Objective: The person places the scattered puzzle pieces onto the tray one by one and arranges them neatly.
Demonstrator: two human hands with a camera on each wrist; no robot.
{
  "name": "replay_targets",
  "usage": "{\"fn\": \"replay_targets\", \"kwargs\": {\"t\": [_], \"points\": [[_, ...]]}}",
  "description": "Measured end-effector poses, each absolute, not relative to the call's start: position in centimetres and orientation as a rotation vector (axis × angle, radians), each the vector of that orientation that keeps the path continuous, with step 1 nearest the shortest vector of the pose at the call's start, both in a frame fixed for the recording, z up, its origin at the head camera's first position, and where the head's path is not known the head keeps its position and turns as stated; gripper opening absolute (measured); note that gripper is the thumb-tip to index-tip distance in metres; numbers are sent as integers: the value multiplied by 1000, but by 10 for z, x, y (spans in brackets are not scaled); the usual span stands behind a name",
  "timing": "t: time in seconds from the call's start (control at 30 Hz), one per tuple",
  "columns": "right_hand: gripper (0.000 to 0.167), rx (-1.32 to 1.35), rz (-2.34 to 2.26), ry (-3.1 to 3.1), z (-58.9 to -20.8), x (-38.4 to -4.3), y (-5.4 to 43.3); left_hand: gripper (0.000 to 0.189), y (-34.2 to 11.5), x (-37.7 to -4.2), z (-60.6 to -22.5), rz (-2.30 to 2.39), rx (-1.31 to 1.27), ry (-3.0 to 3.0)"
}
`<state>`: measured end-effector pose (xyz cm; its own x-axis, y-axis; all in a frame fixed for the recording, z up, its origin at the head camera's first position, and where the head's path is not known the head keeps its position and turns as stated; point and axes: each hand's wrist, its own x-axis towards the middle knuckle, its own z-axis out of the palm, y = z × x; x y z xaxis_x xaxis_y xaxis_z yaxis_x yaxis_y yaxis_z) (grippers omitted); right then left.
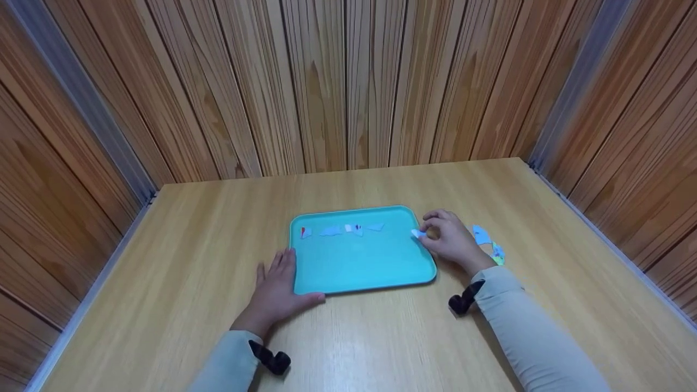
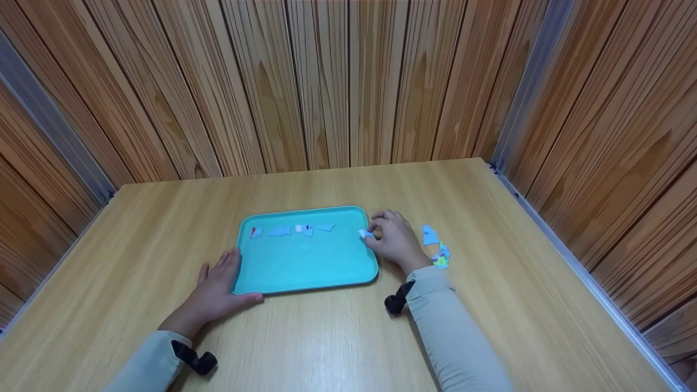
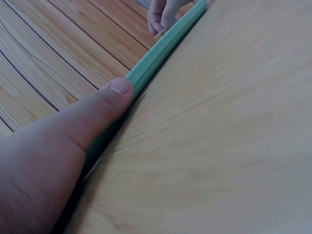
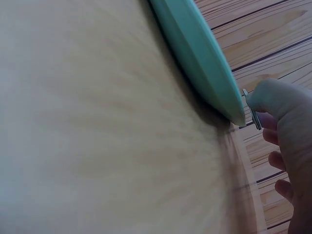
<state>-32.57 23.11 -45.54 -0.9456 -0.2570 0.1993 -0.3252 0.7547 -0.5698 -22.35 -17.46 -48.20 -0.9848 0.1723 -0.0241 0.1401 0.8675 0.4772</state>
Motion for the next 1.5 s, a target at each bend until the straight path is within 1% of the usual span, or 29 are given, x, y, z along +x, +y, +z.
{"fn": "replay_targets", "kwargs": {"t": [0.3, 0.53, 0.83, 1.13, 1.37, 1.5], "points": [[17, 546, 957, -2836, -458, -335, 215, 134, -174, -223, -483, 768, 268, 2982], [13, 501, 987, -2888, -459, -340, 205, 135, -175, -224, -483, 770, 262, 2977], [13, 470, 1043, -2912, -463, -345, 199, 134, -175, -223, -482, 792, 253, 2959], [18, 433, 1063, -2911, -464, -348, 195, 133, -176, -223, -481, 793, 253, 2957], [23, 432, 947, -2871, -466, -350, 189, 133, -174, -224, -479, 786, 272, 2982], [25, 406, 961, -2861, -467, -352, 185, 133, -175, -223, -480, 790, 255, 2977]]}}
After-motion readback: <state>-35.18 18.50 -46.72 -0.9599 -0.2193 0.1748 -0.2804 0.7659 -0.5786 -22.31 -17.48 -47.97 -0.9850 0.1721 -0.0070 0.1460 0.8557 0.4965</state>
